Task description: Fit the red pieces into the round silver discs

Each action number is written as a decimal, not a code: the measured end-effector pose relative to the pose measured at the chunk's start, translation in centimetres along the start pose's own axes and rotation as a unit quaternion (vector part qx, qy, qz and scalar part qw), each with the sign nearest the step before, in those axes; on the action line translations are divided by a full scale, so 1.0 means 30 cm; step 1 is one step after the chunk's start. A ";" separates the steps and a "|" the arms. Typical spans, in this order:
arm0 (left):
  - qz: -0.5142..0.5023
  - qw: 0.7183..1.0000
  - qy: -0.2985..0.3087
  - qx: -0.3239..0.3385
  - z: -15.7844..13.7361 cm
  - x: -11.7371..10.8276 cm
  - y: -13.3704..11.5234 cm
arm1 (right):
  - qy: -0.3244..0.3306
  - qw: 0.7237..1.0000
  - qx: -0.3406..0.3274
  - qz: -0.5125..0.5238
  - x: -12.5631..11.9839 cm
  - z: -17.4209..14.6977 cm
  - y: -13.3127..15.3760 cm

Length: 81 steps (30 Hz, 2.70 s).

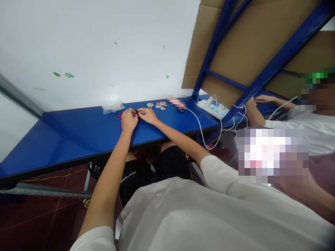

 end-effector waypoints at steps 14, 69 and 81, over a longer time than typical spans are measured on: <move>0.060 0.997 -0.038 -0.023 -0.031 -0.027 0.009 | -0.011 0.996 -0.013 0.083 0.064 0.009 -0.058; -0.190 0.976 -0.070 -0.078 -0.014 -0.039 0.079 | 0.157 0.809 0.018 -0.567 -0.513 0.269 -0.185; -0.115 0.986 -0.105 -0.057 -0.028 -0.110 0.030 | 0.163 0.832 -0.013 -0.530 -0.453 0.261 -0.207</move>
Point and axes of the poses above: each hand's wrist, its own z-axis towards the middle knuckle, its own x-axis out of the palm, y = z × x, the point moved 6 cm from there along z, towards the middle knuckle, and after that the axes turned 11 degrees about -z, right-handed, at the moved point
